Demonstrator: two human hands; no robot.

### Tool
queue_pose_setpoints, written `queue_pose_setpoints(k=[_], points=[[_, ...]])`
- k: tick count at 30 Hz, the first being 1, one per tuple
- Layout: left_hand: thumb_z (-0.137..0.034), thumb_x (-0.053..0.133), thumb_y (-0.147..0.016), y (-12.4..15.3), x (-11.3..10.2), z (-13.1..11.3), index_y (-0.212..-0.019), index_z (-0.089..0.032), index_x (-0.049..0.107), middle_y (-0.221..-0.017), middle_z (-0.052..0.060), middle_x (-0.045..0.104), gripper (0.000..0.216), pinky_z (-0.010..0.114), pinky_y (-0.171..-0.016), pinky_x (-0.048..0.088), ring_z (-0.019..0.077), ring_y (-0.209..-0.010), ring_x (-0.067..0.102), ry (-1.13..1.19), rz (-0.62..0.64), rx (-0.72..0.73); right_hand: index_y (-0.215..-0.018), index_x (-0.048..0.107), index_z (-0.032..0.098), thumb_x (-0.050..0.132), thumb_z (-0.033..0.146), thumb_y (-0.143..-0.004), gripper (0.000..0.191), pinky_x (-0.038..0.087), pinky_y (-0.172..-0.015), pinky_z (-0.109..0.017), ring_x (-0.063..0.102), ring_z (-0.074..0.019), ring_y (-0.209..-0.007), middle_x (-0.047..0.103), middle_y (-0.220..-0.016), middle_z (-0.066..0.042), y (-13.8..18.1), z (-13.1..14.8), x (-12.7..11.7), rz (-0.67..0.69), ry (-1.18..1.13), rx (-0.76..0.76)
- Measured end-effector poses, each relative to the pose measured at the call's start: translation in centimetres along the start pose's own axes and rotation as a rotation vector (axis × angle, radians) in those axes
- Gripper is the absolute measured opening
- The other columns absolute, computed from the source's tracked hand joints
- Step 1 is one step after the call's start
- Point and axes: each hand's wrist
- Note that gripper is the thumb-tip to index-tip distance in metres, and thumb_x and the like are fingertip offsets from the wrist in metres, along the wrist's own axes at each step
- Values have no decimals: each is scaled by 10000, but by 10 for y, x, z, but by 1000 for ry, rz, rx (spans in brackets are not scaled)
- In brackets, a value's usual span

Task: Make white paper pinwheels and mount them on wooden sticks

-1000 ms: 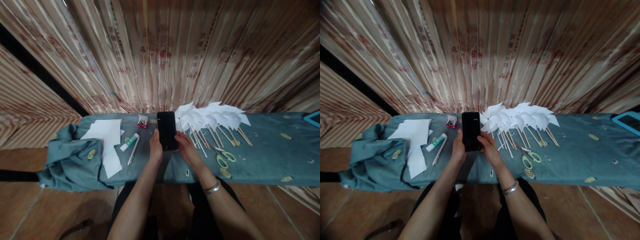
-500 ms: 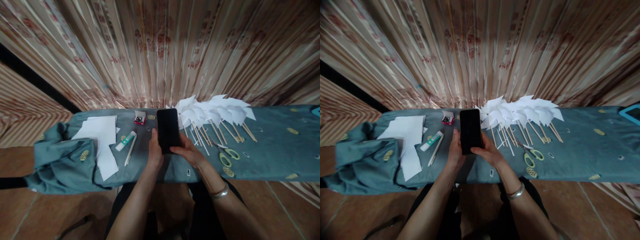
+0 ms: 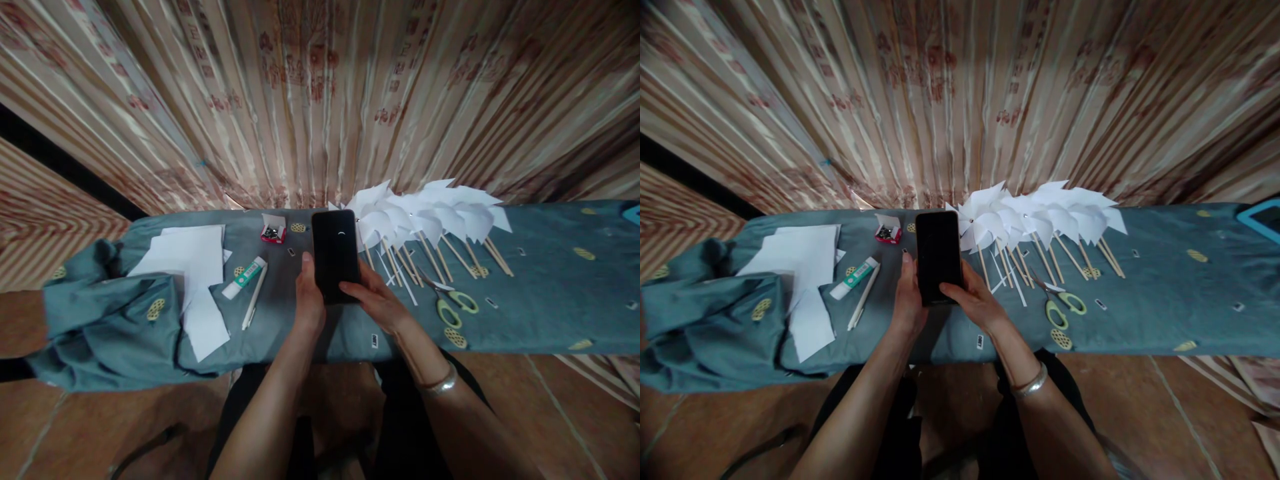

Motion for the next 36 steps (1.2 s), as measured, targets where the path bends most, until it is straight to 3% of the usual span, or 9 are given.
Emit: queue_pose_setpoints(k=[4,9,16,29,36], points=[[-653,457,-840,3,1,-2,-731,-153,648,-665,22,664,546,275,-650,456,171,-678,625,-27,-14,26,-1070,658,291,622,227,-711,367,373,-1040,-390,549,-226,-1135,677,-1107,32,0,-5,-1,-11,-72,52],[-667,447,-834,4,-1,-2,-821,-143,684,-755,49,698,576,295,-690,460,190,-727,636,-49,-4,30,-1066,643,271,694,164,-637,445,381,-1028,-400,556,-230,-1093,678,-1046,26,0,-4,0,4,-7,9],[-681,449,-826,4,-3,0,-825,-145,709,-777,65,711,595,307,-743,456,203,-765,644,-88,-2,37,-1092,619,259,751,202,-643,472,404,-1014,-413,568,-238,-1092,670,-1071,2,2,-5,-2,13,62,-2],[-666,481,-824,4,-3,5,-709,-147,658,-648,18,651,560,259,-606,438,151,-620,590,-108,-34,59,-1085,617,252,754,233,-651,456,428,-992,-414,590,-240,-1065,681,-1055,1,4,-4,-3,14,48,-9],[-645,500,-822,3,3,7,-937,-106,702,-865,104,745,586,335,-786,511,241,-829,695,35,-43,-18,-1090,624,243,729,261,-686,418,459,-971,-429,613,-251,-1065,698,-1105,-26,6,3,-2,27,79,-13]])
Point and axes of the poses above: each hand's wrist, its own y-axis away from the middle knuckle, its own x-axis out of the palm, z = x × y
